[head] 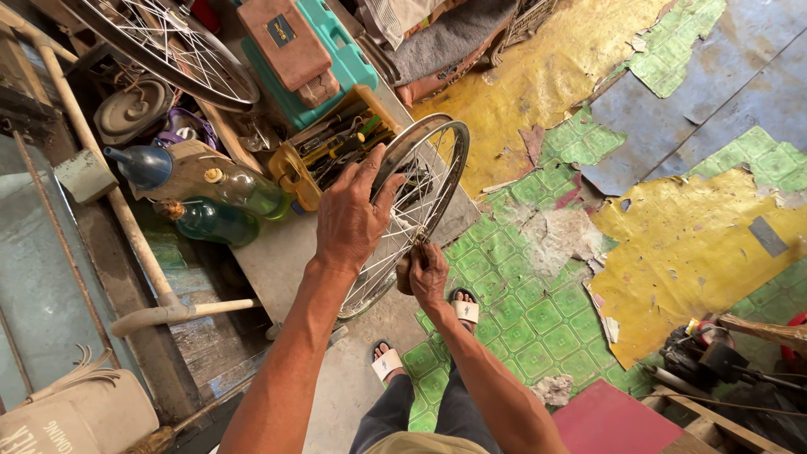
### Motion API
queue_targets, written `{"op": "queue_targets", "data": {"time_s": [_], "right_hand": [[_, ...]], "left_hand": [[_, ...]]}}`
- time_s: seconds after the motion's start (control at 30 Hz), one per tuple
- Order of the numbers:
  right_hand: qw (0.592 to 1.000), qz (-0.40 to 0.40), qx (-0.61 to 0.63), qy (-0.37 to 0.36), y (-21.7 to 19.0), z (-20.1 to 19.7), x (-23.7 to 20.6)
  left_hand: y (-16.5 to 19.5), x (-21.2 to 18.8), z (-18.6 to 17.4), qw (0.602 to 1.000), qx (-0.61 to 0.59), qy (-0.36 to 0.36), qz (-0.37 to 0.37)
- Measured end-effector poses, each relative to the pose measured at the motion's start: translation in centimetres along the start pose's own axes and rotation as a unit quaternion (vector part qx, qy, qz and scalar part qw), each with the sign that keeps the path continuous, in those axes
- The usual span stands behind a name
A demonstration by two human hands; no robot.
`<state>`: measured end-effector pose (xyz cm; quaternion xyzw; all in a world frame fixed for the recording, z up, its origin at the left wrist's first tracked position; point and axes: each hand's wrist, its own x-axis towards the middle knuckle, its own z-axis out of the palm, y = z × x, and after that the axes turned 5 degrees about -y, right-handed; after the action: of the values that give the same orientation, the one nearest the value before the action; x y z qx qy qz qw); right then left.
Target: The person wipes the chain, crankset, and frame of a white bicycle with a cloth, then wipes a bicycle wheel rim and spokes. The bicycle is positioned on a worn sofa, and the wheel is handled on a workbench.
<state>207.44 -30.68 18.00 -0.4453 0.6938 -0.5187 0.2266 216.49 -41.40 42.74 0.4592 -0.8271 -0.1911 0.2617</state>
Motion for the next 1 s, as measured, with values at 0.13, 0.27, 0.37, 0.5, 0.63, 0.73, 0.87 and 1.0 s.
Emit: {"op": "queue_targets", "data": {"time_s": [0.13,0.27,0.37,0.5,0.63,0.73,0.87,1.0], "right_hand": [[0.998,-0.002,-0.064,-0.020,2.3,0.9,1.1],[0.987,0.054,-0.096,-0.121,3.0,0.2,2.6],[0.971,0.162,-0.035,-0.174,2.5,-0.8,3.5],[0.952,0.230,0.189,-0.065,1.8,-2.2,4.3],[0.973,0.149,0.173,0.019,1.7,-2.6,6.6],[0.987,0.156,-0.006,-0.032,1.2,-2.2,8.4],[0.949,0.275,0.139,-0.070,-0.4,-1.7,8.3],[0.963,0.183,0.158,-0.121,-1.1,-3.2,6.6]], "left_hand": [[-0.2,0.3,0.0,0.999,-0.010,-0.021,-0.024],[-0.7,0.4,0.1,1.000,-0.003,-0.010,-0.006],[-1.5,0.8,0.3,0.999,-0.017,-0.025,-0.018],[-2.4,0.9,0.2,0.999,-0.035,-0.037,-0.016],[-2.4,0.8,-0.5,1.000,0.007,-0.008,0.013],[-1.8,0.8,-0.6,1.000,0.001,-0.022,-0.002],[-1.2,0.8,-0.4,1.000,-0.001,-0.019,-0.017],[-1.3,0.9,-0.5,1.000,-0.003,-0.009,-0.013]]}}
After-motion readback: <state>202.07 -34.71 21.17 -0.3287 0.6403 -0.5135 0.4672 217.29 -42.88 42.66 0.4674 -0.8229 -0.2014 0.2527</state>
